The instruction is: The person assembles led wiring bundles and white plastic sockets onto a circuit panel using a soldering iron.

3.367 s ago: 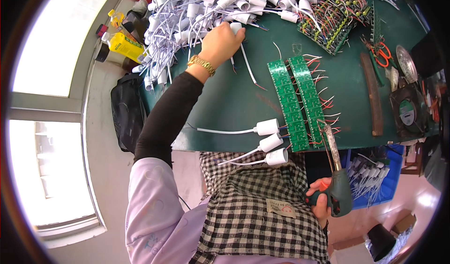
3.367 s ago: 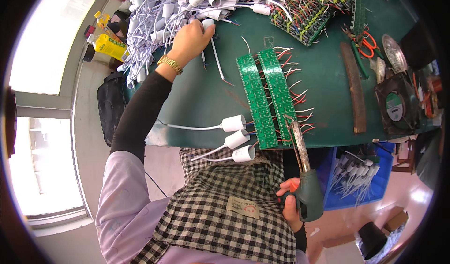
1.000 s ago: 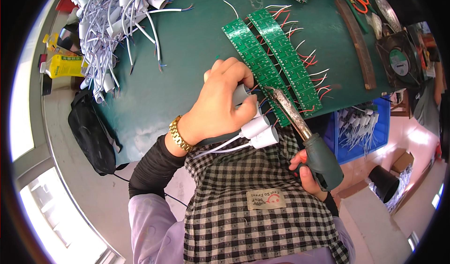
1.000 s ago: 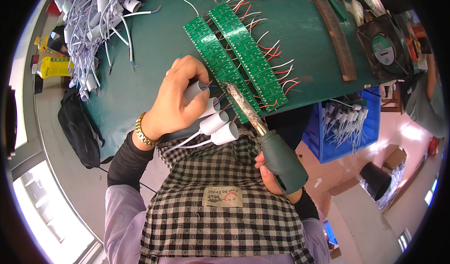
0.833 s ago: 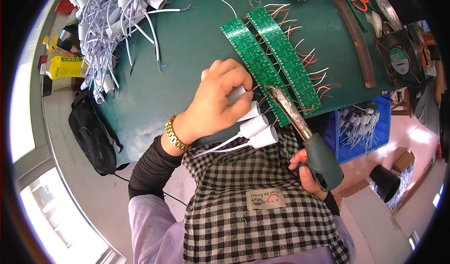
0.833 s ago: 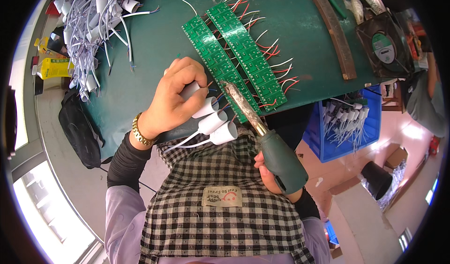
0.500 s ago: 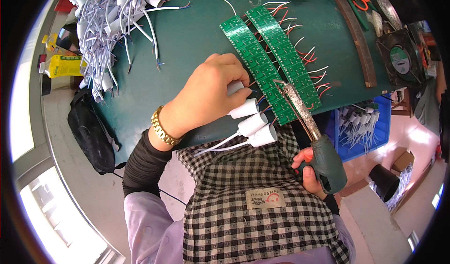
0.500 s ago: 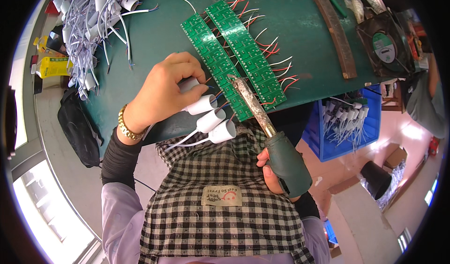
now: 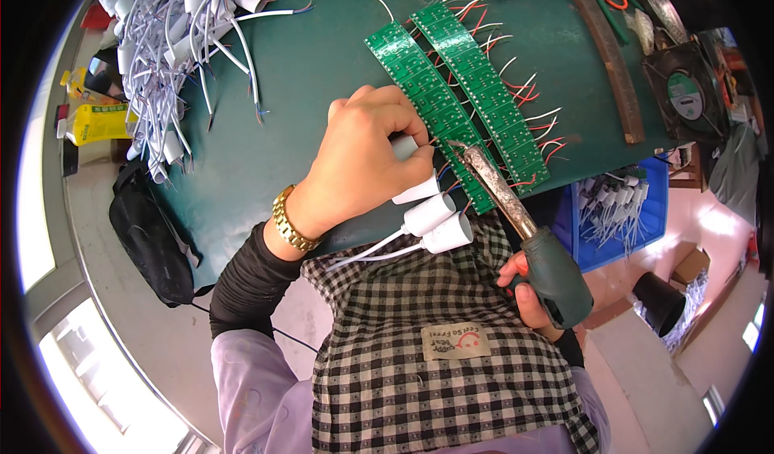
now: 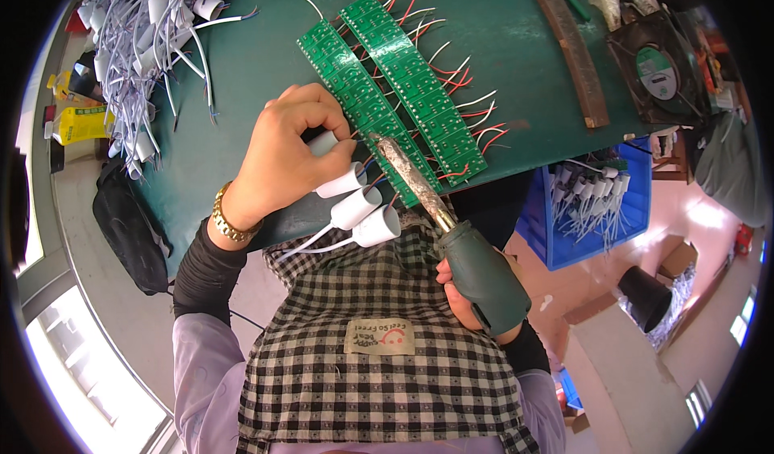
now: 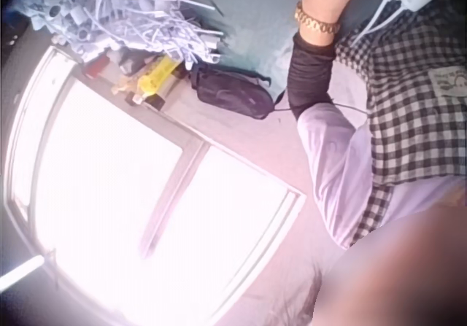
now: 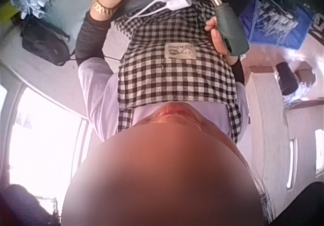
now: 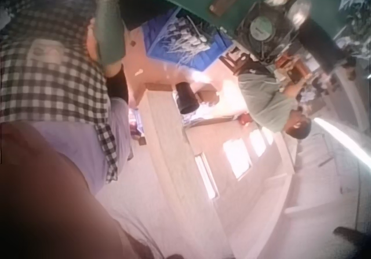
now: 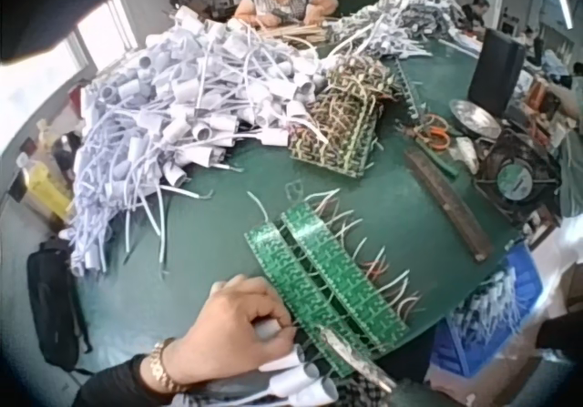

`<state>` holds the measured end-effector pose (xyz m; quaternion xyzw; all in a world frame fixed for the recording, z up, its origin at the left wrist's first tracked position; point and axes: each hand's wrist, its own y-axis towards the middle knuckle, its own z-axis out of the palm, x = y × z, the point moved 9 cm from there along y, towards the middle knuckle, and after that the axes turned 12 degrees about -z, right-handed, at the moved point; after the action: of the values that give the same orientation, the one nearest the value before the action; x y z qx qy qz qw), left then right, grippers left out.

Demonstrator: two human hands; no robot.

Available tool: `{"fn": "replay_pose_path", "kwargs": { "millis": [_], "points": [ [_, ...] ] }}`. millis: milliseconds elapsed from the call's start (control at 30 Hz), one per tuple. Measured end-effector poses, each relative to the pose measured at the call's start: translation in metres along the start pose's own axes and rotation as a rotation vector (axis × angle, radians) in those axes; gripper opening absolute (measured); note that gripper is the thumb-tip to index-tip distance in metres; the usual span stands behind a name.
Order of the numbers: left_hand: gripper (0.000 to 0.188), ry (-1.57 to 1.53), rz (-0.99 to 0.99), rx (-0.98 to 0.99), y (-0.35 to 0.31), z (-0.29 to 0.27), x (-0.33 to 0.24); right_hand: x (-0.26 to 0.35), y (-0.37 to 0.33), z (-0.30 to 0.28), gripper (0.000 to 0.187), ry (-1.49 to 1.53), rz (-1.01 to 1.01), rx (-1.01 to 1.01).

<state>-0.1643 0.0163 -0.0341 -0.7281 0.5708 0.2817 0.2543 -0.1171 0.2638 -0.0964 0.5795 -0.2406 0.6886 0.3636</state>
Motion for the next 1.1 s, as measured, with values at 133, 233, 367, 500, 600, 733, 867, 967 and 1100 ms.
{"fn": "replay_pose_path", "kwargs": {
  "millis": [133, 233, 367, 500, 600, 733, 867, 967, 1100],
  "points": [
    [0.008, -0.022, -0.036, 0.010, 0.001, 0.002, 0.004, 0.003, -0.001, 0.002, 0.030, -0.190, -0.016, 0.068],
    [0.006, -0.033, -0.045, -0.010, -0.001, 0.003, 0.005, 0.001, -0.001, 0.003, 0.028, -0.137, -0.018, 0.038],
    [0.006, -0.021, -0.020, -0.075, -0.004, 0.001, 0.003, -0.010, -0.007, -0.002, 0.029, -0.032, 0.189, 0.007],
    [0.009, 0.020, -0.059, -0.038, -0.004, 0.003, 0.004, -0.006, -0.006, -0.005, 0.033, -0.076, 0.192, 0.015],
    [0.009, 0.012, -0.048, -0.034, -0.004, 0.004, 0.004, 0.025, 0.009, 0.006, 0.037, -0.297, -0.086, 0.124],
    [0.008, -0.002, -0.024, -0.041, -0.005, 0.004, 0.004, 0.024, 0.008, -0.011, 0.046, -0.096, -0.012, -0.205],
    [0.008, 0.012, -0.016, -0.057, -0.006, 0.002, 0.004, 0.023, 0.007, -0.008, 0.050, -0.144, 0.018, -0.153],
    [0.008, -0.005, 0.021, -0.065, -0.005, 0.001, 0.002, 0.023, 0.004, -0.007, 0.051, -0.159, 0.010, -0.142],
    [0.008, -0.008, 0.020, -0.069, -0.005, 0.001, 0.003, 0.024, 0.006, -0.005, 0.052, -0.161, 0.080, -0.087]
  ]
}}
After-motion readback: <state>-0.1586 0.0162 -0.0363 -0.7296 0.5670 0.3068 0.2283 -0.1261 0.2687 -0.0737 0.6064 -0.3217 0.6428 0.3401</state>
